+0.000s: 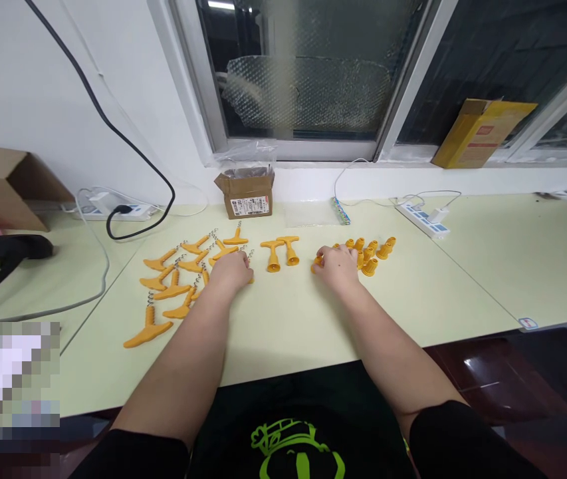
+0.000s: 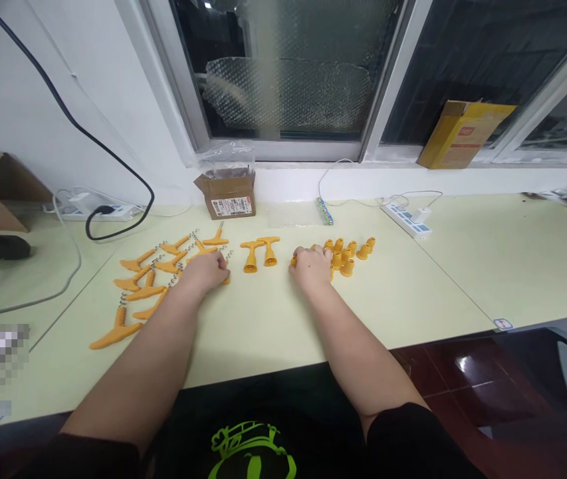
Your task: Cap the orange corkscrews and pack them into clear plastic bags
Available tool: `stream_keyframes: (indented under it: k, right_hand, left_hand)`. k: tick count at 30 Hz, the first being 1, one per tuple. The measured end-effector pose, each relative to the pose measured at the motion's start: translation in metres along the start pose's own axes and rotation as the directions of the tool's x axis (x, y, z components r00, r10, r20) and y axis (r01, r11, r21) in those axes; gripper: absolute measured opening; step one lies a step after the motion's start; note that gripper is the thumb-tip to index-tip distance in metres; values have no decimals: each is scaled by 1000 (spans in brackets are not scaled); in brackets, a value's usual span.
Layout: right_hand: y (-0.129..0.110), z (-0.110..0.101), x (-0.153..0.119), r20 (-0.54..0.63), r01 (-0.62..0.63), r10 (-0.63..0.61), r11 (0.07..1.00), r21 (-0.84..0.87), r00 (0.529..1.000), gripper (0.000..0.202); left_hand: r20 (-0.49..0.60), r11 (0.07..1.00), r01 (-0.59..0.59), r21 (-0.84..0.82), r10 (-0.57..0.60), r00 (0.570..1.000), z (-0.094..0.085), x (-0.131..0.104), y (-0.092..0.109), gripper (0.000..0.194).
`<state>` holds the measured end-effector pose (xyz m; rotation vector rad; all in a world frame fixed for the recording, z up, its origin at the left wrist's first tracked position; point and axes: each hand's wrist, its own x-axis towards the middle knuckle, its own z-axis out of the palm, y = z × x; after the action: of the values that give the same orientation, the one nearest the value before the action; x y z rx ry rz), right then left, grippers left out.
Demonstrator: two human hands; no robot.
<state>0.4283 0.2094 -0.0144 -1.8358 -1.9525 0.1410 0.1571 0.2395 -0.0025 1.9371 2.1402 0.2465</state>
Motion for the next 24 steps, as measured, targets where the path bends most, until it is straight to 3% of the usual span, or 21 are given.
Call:
stream_keyframes:
  k: [4, 8, 12, 14, 15, 18, 21, 24]
  right_hand:
    - [-8, 5, -2, 28, 83, -85, 995, 60, 996, 19]
    - [-10, 4, -2, -31, 129, -126, 960, 250, 992, 21]
    - [-7, 5, 0, -124, 187, -142, 823, 537, 982, 19]
    - [-6, 8, 1, -138, 185, -124, 728, 661, 983, 24]
    - [-6, 9, 2, -132, 172, -111, 682, 711, 985, 29]
    - [-6, 9, 5, -133, 157, -84, 548, 821, 988, 34]
    - [-6, 7, 7, -176, 176, -41, 419, 891, 984, 32]
    - [-7, 4, 9, -175, 165, -10, 393, 905, 985, 32]
  left_hand:
    - [-53, 996, 19, -91, -24, 998, -2, -4, 3, 24]
    - [-108, 910, -1, -414, -47, 993, -8, -7, 3, 29]
    - [-106, 591, -116, -798, 53, 993, -10, -9, 7, 38]
    - [-104, 436, -152, -887, 132, 986, -10, -11, 11, 39]
    - [-103, 400, -166, -901, 172, 980, -10, -13, 13, 40]
    - [-106, 438, -223, -871, 275, 956, -11, -18, 17, 45]
    - [-123, 485, -266, -833, 306, 944, -10, -20, 19, 47]
    - [-120, 480, -258, -839, 298, 947, -8, -19, 20, 49]
